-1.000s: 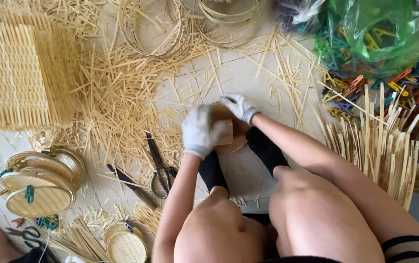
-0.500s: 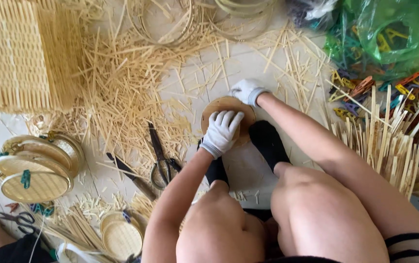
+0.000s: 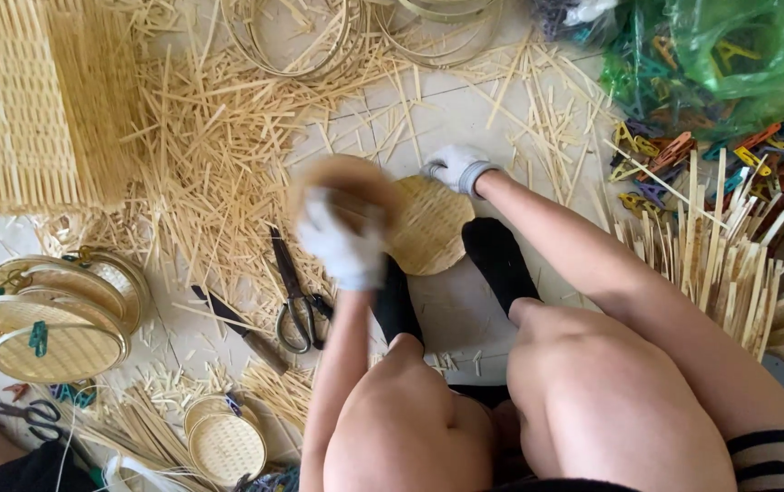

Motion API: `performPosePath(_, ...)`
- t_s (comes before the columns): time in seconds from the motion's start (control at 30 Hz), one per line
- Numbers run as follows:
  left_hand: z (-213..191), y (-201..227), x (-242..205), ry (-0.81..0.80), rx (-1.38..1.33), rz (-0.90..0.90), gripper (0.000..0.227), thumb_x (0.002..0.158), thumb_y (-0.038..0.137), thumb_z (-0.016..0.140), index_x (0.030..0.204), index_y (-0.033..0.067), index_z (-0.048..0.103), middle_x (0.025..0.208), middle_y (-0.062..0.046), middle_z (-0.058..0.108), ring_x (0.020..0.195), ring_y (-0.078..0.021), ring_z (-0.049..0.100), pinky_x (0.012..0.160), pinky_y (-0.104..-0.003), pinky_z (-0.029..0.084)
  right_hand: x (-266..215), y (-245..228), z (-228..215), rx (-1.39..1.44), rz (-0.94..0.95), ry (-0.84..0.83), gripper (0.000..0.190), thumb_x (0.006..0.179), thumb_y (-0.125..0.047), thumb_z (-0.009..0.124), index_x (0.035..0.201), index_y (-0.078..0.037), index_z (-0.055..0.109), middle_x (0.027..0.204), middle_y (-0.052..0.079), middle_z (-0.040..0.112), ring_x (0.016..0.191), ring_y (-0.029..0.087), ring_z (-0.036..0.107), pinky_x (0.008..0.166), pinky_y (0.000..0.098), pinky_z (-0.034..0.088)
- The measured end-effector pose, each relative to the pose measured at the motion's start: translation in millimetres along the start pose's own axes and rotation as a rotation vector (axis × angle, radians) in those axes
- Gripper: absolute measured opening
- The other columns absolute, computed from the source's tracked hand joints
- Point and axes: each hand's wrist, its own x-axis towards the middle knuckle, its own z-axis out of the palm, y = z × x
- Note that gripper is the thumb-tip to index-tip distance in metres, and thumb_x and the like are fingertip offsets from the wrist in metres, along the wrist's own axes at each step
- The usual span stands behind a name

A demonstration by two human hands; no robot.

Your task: Weaving and assembling small circular bamboo trays or lids using strips and rings.

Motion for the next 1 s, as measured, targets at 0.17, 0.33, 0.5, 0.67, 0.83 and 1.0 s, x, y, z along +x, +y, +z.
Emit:
performPosePath(0.17, -3, -105, 56, -0.095, 0.279, -0.443, 0.109, 0.066, 0.037, 0.093, 0.152, 0.0068, 0.034, 0.138, -0.027, 0.044, 0.125, -0.0438, 0.042, 0.101, -0.06, 0.038, -14, -28, -5, -0.015, -0.054, 0.121, 0.023, 0.094, -0.035, 0.065, 0.104, -0.018, 0.077, 0.101, 0.01, 0.076, 0.092, 0.033, 0.07, 0.08, 0.0451, 0.054)
performPosePath(0.33, 5, -101, 53, -0.051, 0.458, -0.131, 0.078, 0.075, 0.038, 0.088, 0.136, 0.0095, 0.049, 0.128, -0.025, 0.054, 0.117, -0.0431, 0.051, 0.095, -0.061, 0.042, -16, -46, -10, -0.226, -0.095, 0.197, 0.018, 0.095, -0.029, 0.066, 0.1, -0.016, 0.078, 0.103, 0.013, 0.071, 0.095, 0.037, 0.066, 0.081, 0.0474, 0.053)
performPosePath(0.5, 72, -90, 21, -0.708, -0.253, -0.12, 0.027, 0.089, 0.034, 0.07, 0.107, 0.0156, 0.08, 0.098, -0.015, 0.076, 0.09, -0.0312, 0.074, 0.082, -0.039, 0.057, -9, -66, -23, -0.142, -0.152, 0.034, 0.017, 0.091, -0.027, 0.068, 0.102, -0.019, 0.077, 0.102, 0.008, 0.072, 0.094, 0.032, 0.069, 0.082, 0.0441, 0.054)
performPosePath(0.67, 93, -76, 18, -0.766, -0.196, -0.267, 0.027, 0.09, 0.036, 0.07, 0.101, 0.0136, 0.079, 0.093, -0.017, 0.075, 0.09, -0.0344, 0.073, 0.081, -0.041, 0.056, -9, -61, -8, -0.034, -0.074, 0.031, 0.013, 0.091, -0.026, 0.07, 0.098, -0.015, 0.072, 0.097, 0.008, 0.071, 0.084, 0.033, 0.071, 0.077, 0.0436, 0.056)
performPosePath(0.83, 97, -76, 7, -0.653, -0.175, -0.277, 0.027, 0.091, 0.036, 0.069, 0.1, 0.0125, 0.079, 0.093, -0.019, 0.074, 0.091, -0.0361, 0.072, 0.082, -0.043, 0.056, -21, -71, -3, -0.242, -0.18, 0.243, 0.009, 0.093, -0.021, 0.067, 0.094, -0.012, 0.066, 0.103, 0.012, 0.066, 0.085, 0.034, 0.067, 0.069, 0.0471, 0.053)
performPosePath(1.0, 94, -86, 10, -0.537, -0.328, -0.261, 0.029, 0.096, 0.037, 0.066, 0.107, 0.0131, 0.077, 0.097, -0.018, 0.074, 0.092, -0.0344, 0.073, 0.083, -0.041, 0.056, -28, -26, 3, -0.514, -0.043, 0.386, 0.012, 0.096, -0.01, 0.057, 0.105, -0.009, 0.065, 0.109, 0.018, 0.065, 0.083, 0.037, 0.067, 0.069, 0.0484, 0.054)
